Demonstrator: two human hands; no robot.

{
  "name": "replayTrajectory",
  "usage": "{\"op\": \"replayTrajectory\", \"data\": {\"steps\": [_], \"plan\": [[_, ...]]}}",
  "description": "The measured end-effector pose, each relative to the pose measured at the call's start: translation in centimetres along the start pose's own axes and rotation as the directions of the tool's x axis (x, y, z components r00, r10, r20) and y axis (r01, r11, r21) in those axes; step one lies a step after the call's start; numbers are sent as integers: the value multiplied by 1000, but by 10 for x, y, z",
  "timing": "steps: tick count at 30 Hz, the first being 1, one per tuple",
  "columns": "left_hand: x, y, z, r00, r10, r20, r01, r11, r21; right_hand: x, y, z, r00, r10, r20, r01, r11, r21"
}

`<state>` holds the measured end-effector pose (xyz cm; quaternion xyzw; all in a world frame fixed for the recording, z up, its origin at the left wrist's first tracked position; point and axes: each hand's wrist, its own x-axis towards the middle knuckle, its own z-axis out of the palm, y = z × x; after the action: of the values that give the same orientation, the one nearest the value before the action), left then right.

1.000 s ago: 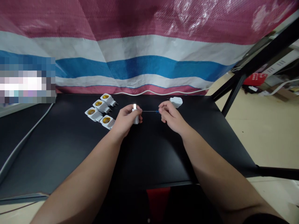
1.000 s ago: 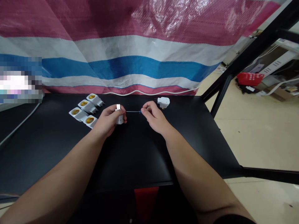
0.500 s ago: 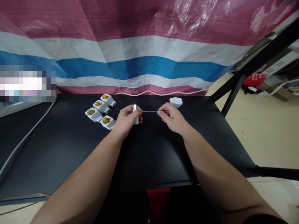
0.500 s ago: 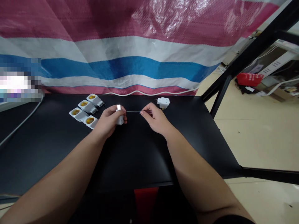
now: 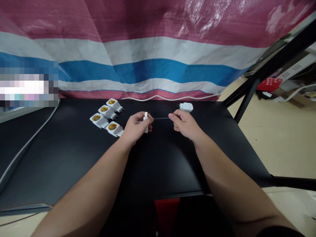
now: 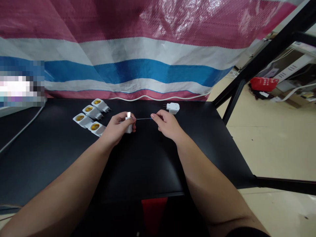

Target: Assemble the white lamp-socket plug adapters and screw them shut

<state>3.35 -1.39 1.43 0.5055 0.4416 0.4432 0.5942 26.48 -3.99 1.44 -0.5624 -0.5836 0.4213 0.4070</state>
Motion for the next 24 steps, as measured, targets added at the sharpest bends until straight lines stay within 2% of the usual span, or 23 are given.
{"op": "replayTrajectory", "data": {"steps": [5,8,17,24], "plan": [[0,-1,0,1000,13,7,-13,999,39,1,0,-2,1000,-5,9,7,988,-153],[0,0,0,999,24,23,-26,995,99,1,-1,-3,1000,-22,-6,21,984,-176],[-3,6,1,999,0,49,-3,998,62,-3,-6,-11,992,-79,100,86,994,-70],[-4,7,2,990,-72,118,76,997,-26,1,1,-15,989,-103,110,104,995,-3]]}}
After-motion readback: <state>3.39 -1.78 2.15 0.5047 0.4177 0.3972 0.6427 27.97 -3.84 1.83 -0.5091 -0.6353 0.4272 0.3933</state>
